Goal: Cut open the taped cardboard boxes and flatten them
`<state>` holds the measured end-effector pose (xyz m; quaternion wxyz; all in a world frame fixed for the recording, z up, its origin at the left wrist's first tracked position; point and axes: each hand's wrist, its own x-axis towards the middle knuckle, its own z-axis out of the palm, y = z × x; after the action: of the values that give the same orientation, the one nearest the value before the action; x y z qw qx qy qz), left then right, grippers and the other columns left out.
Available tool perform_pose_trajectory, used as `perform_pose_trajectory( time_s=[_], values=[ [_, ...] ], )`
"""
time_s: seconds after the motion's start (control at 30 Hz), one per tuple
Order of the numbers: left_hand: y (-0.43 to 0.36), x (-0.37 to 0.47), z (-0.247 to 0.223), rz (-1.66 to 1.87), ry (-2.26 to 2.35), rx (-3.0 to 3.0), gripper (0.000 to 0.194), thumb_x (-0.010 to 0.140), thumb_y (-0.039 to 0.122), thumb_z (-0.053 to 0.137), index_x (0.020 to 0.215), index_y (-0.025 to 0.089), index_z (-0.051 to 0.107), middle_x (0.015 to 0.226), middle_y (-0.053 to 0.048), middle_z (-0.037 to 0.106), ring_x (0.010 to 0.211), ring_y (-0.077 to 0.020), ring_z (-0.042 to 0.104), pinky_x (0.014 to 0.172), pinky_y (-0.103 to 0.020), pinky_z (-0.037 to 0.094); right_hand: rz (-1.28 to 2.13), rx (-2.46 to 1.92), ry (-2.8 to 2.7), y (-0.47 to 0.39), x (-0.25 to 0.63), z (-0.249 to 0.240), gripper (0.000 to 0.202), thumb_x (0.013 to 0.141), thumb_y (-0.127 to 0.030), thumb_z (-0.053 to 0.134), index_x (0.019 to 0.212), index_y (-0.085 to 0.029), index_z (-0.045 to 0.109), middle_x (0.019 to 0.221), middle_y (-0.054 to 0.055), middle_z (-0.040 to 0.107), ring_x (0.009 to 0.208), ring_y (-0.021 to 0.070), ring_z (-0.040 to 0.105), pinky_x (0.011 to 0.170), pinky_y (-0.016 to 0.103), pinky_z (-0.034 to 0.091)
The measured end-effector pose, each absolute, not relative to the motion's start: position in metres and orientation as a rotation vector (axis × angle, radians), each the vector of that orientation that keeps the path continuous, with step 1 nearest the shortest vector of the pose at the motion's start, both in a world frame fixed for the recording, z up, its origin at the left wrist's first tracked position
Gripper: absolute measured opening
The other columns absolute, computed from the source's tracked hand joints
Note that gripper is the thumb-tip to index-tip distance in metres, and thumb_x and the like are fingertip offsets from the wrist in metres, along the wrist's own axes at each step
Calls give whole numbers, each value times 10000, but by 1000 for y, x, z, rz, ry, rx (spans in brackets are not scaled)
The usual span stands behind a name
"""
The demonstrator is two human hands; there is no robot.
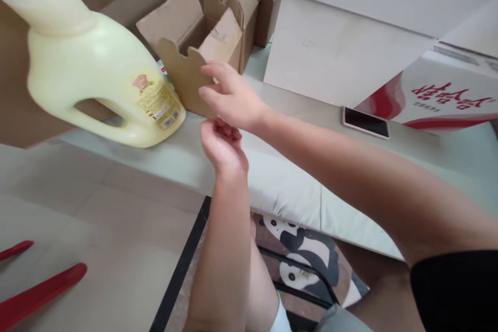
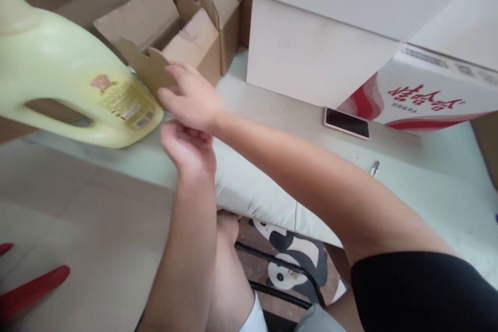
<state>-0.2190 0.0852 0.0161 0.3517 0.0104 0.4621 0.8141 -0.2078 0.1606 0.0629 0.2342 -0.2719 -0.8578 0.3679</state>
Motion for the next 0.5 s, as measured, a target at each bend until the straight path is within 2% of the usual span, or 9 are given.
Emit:
perform_pose_trajectory(
  time_s=[0.07,0.17,0.23,0.3,0.33,0.4,0.43,0.5],
  values=[
    [80,-217,28,2303,1204,-180,255,890,355,439,705,230,316,595,24,252,502,-124,304,521,-272,302,1139,-748,-2228,165,-180,64,275,935,-241,504,1189,-183,593,1418,25,626,1372,206,580,1198,395,424],
    [73,-218,39,2540,1257,-290,251,855,285,450,684,224,276,607,19,236,534,-135,328,560,-276,328,1219,-704,-2015,159,-122,70,187,871,-242,646,1056,-214,650,1226,26,708,1240,229,672,1133,450,521],
    [71,-220,37,2601,1338,-262,219,858,302,424,697,228,295,658,10,320,614,-140,433,614,-269,379,1122,-768,-1874,145,-77,74,129,835,-241,722,958,-219,689,1094,38,734,1091,215,719,1094,456,550],
    [73,-222,28,2560,1432,-154,160,871,343,412,758,237,373,806,-4,478,820,-145,565,709,-258,438,1021,-857,-1774,127,-30,75,92,812,-249,781,847,-233,697,976,33,738,981,185,722,1020,408,582],
    [75,-222,23,2513,1451,-61,148,880,374,419,806,246,415,916,-8,543,957,-153,597,770,-259,462,977,-855,-1697,117,-6,73,144,781,-245,821,805,-246,678,926,19,730,945,172,717,966,372,597],
    [80,-219,14,2429,1405,150,192,896,447,432,890,263,484,1087,-13,605,1151,-178,597,875,-276,489,949,-858,-1609,97,39,68,251,728,-230,873,889,-301,693,859,-13,722,849,153,704,846,321,611],
    [83,-216,12,2397,1350,251,236,905,484,428,908,264,513,1116,-20,626,1182,-192,603,905,-289,496,917,-887,-1611,88,60,64,267,732,-228,869,924,-325,712,853,-12,728,825,158,702,798,315,609],
    [88,-205,13,2301,1228,423,330,925,536,404,915,254,575,1094,-42,678,1149,-213,647,912,-309,510,805,-936,-1758,69,96,57,160,790,-250,817,902,-344,753,841,9,736,802,193,709,732,354,602]
  ],
)
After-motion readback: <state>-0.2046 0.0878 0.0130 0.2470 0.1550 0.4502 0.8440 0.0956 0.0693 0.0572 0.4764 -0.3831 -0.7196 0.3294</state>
